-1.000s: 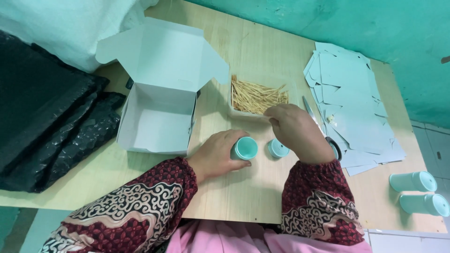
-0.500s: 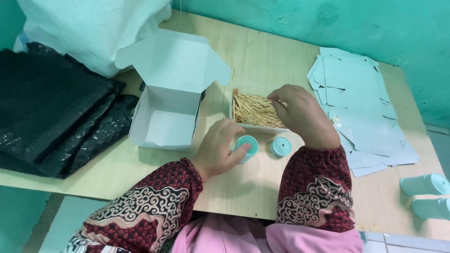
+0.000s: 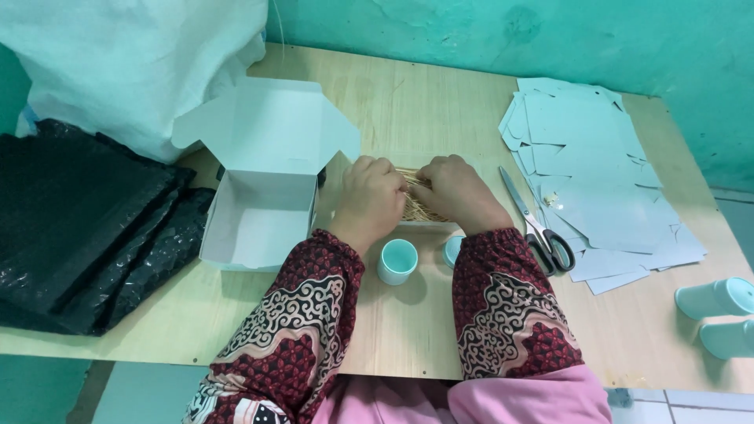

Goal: The person folds a flat white paper sheet into a small box and places it on the table. Then they open a small cylindrical container and repeatedly pick up wooden sticks from a tray, placing them into the container.

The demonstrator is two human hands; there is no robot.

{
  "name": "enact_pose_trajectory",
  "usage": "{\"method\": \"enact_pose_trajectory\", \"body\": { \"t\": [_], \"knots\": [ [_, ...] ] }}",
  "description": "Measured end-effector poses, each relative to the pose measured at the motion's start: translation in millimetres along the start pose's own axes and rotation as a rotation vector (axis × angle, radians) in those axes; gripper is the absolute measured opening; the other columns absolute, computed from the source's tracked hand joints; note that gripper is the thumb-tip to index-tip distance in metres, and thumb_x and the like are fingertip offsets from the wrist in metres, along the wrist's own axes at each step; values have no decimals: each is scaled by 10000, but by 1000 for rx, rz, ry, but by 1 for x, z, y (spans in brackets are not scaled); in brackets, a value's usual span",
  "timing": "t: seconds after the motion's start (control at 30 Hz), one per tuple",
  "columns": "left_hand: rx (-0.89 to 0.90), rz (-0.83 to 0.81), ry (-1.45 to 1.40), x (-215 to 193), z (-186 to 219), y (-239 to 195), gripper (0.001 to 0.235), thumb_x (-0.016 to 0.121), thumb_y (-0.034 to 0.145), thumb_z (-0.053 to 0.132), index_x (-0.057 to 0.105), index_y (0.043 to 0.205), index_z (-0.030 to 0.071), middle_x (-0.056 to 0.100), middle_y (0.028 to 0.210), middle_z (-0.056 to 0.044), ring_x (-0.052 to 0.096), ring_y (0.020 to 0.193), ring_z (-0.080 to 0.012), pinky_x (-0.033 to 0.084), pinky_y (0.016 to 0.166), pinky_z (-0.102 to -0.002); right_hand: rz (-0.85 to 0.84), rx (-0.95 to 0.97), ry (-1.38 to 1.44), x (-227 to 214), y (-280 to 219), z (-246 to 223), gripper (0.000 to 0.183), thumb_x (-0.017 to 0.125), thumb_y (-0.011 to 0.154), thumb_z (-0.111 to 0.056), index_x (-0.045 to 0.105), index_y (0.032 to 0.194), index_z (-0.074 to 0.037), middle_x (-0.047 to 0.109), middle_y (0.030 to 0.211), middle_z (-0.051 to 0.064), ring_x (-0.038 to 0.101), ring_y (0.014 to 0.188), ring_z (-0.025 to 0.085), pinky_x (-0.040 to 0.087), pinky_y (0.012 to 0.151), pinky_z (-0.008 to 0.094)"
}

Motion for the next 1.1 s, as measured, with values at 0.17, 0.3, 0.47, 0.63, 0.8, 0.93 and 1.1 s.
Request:
{"method": "enact_pose_trajectory", "body": {
  "t": [0.17,0.3,0.47,0.63,0.8,0.93,1.1],
  "knots": [
    [54,-3,67,11,-2,-5,183,637,900,161,773,780,139,583,800,-17,592,888,-220,462,773,-371,36,-1,-67,6,5,7,305,646,938,-262,806,1110,-67,731,891,90,659,888,231,581,787,338],
    [45,10,102,7,-1,-6,212,617,902,156,767,752,154,586,783,-11,596,887,-206,471,775,-369,65,8,-135,6,6,15,273,635,942,-284,828,1036,-114,712,809,48,647,827,193,565,740,304],
    [36,94,48,-13,5,-6,191,588,906,143,766,836,149,584,820,-14,602,906,-213,474,778,-362,158,-27,-174,-2,-6,20,294,586,977,-249,826,999,-81,683,773,77,602,762,203,522,674,320],
    [104,196,39,-25,17,-5,152,608,926,135,758,943,153,546,872,2,589,910,-200,456,750,-332,302,-90,-196,-9,-29,15,276,601,992,-267,817,996,-95,649,775,62,595,762,201,491,662,309],
    [225,240,90,-19,32,-11,74,709,926,176,753,985,180,531,906,9,588,927,-190,476,740,-340,510,-167,-287,-22,-66,-4,209,653,1020,-277,802,1015,-131,665,883,37,645,919,208,524,755,313],
    [250,247,119,-13,32,-12,134,788,852,207,748,976,175,545,917,15,588,939,-188,478,741,-348,560,-185,-288,-17,-69,-8,207,653,1027,-293,789,1010,-137,652,912,16,639,961,202,529,775,319],
    [242,195,102,-11,31,-11,63,698,931,186,747,897,165,535,832,12,593,832,-173,467,693,-324,587,-236,-269,-8,-64,-10,174,645,1025,-253,766,1012,-128,639,964,20,633,1054,228,539,809,341]
  ]
}}
Point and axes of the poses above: each hand's wrist, its own y-axis towards the middle knuckle, its own x-axis out of the palm, z = x × y, the point moved 9 cm from there along y, towards the middle knuckle
